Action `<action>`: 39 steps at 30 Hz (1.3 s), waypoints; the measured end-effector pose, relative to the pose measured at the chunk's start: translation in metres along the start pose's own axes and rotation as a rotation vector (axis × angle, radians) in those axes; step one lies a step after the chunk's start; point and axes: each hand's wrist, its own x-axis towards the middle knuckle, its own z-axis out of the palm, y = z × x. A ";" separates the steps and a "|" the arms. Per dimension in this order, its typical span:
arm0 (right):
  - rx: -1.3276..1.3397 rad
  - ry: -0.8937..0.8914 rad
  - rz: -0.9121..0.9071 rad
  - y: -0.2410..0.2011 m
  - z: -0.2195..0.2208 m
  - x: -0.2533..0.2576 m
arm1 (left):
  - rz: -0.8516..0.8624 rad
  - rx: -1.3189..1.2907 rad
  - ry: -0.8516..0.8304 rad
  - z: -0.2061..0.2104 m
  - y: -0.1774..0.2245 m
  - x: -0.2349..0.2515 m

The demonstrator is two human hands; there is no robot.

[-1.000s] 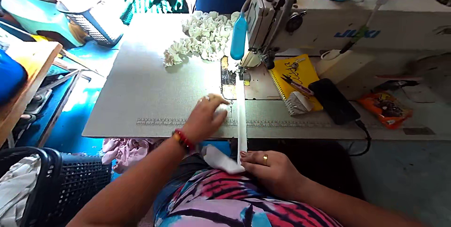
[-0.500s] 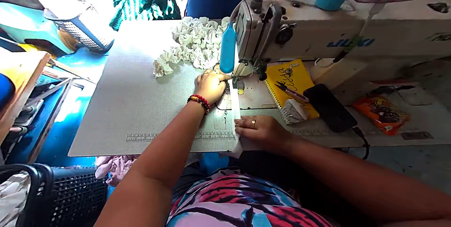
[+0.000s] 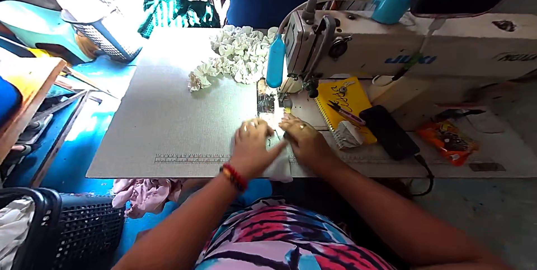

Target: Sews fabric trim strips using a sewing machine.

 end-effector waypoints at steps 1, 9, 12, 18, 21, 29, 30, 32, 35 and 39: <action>0.028 0.002 0.039 -0.004 -0.003 -0.012 | 0.022 -0.004 -0.044 0.006 0.003 -0.025; 0.258 -0.052 -0.162 -0.061 -0.020 -0.058 | 0.302 -0.228 0.028 -0.018 -0.013 -0.126; 0.218 -0.066 -0.387 -0.087 -0.016 -0.055 | 0.474 0.025 0.113 -0.037 -0.023 -0.154; 0.150 -0.054 -0.580 -0.093 -0.019 -0.065 | 0.061 -0.623 -0.118 -0.032 -0.043 -0.190; 0.167 -0.066 -0.595 -0.090 -0.017 -0.069 | -0.288 -1.031 -0.207 -0.023 -0.032 -0.177; 0.249 -0.125 -0.568 -0.098 -0.022 -0.055 | 0.060 -0.652 -0.104 -0.032 -0.023 -0.179; 0.269 -0.177 -0.564 -0.101 -0.023 -0.050 | 0.118 -0.564 -0.091 -0.035 -0.025 -0.186; 0.290 -0.297 -0.571 -0.105 -0.024 -0.037 | 0.181 -0.437 -0.136 -0.041 -0.029 -0.199; 0.330 -0.480 -0.616 -0.108 -0.023 -0.018 | 0.170 -0.220 -0.046 -0.049 -0.029 -0.213; 0.330 -0.621 -0.681 -0.113 -0.023 0.002 | 0.076 0.029 0.199 -0.055 -0.030 -0.222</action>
